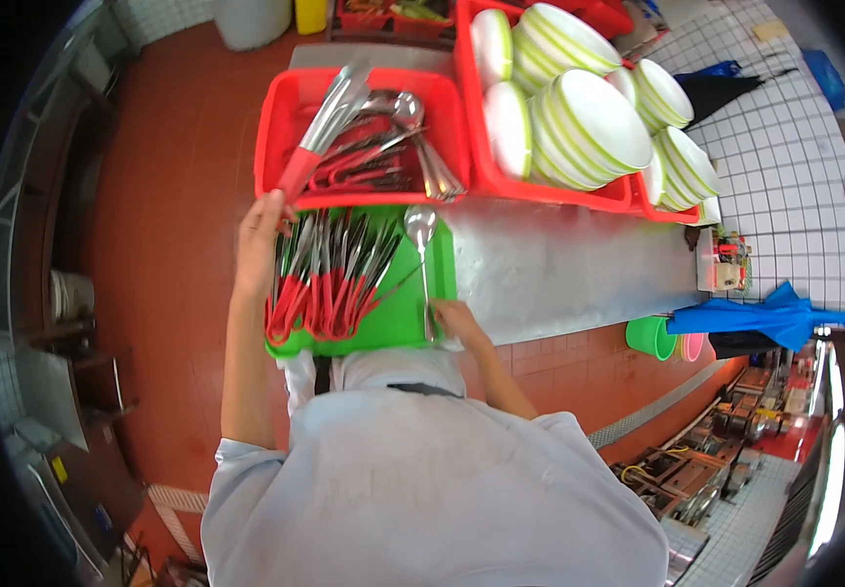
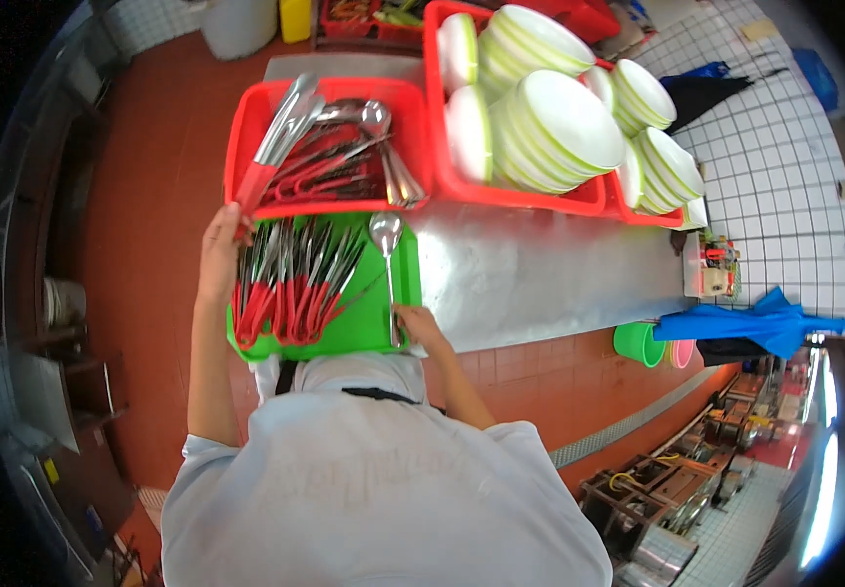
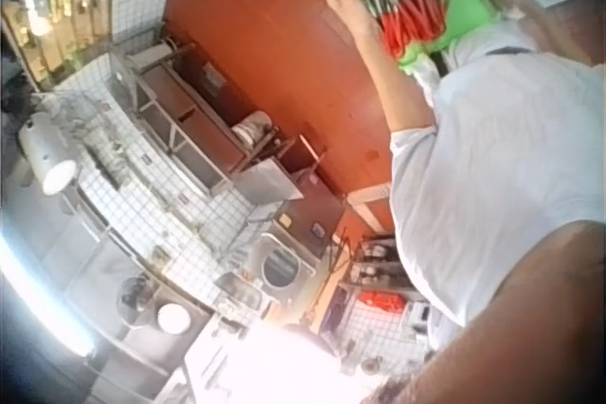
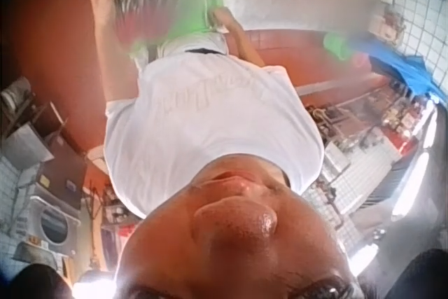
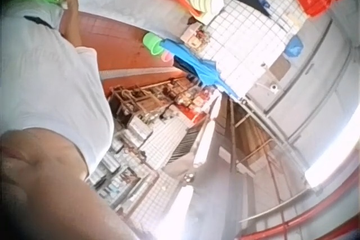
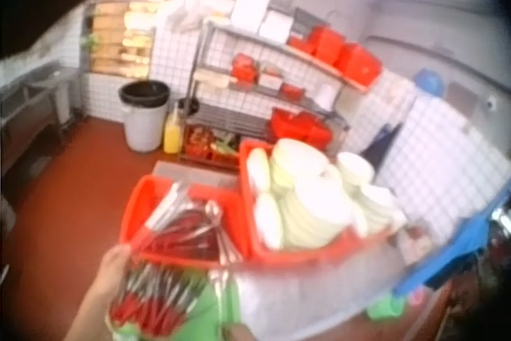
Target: Sorting and organizing kitchen tongs and spoons from a large red bin into a green plastic tray.
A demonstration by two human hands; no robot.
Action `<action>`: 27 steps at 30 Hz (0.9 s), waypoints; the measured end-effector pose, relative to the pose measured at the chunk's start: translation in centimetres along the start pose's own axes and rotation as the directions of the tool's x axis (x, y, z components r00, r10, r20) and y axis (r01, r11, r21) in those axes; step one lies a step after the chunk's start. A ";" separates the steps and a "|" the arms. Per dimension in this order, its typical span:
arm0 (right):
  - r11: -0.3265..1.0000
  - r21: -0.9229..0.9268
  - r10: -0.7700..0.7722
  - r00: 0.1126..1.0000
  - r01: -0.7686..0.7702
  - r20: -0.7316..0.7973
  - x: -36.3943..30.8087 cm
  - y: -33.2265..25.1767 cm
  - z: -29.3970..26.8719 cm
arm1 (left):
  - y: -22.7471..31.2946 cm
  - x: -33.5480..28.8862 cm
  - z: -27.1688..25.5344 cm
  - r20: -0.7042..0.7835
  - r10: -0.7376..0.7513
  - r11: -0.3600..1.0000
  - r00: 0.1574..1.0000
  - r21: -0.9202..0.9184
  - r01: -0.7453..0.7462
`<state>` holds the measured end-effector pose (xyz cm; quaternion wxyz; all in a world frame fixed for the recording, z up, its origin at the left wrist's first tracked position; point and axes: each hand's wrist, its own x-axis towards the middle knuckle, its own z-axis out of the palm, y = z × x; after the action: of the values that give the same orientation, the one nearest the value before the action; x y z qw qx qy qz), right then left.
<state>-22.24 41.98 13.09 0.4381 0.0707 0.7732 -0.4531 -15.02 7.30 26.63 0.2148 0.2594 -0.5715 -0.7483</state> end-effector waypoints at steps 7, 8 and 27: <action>0.949 0.170 -0.311 0.868 0.264 0.387 -5.5 -10.4 2.3 | -1.9 -10.2 2.0 0.180 -0.174 0.983 0.968 -0.033 0.183; 0.955 0.169 -0.293 0.864 0.244 0.409 -6.4 -11.4 3.2 | -2.9 -11.1 1.8 0.188 -0.172 0.985 0.967 0.057 0.164; 0.961 0.187 -0.273 0.797 0.202 0.539 -7.6 -13.4 8.5 | -2.0 -16.4 2.4 0.049 0.052 0.855 0.997 0.514 -0.070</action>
<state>-19.19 29.97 25.56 0.5799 -0.1367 0.5845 -0.5508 -3.86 19.72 27.51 0.1518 0.2768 -0.7623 -0.5650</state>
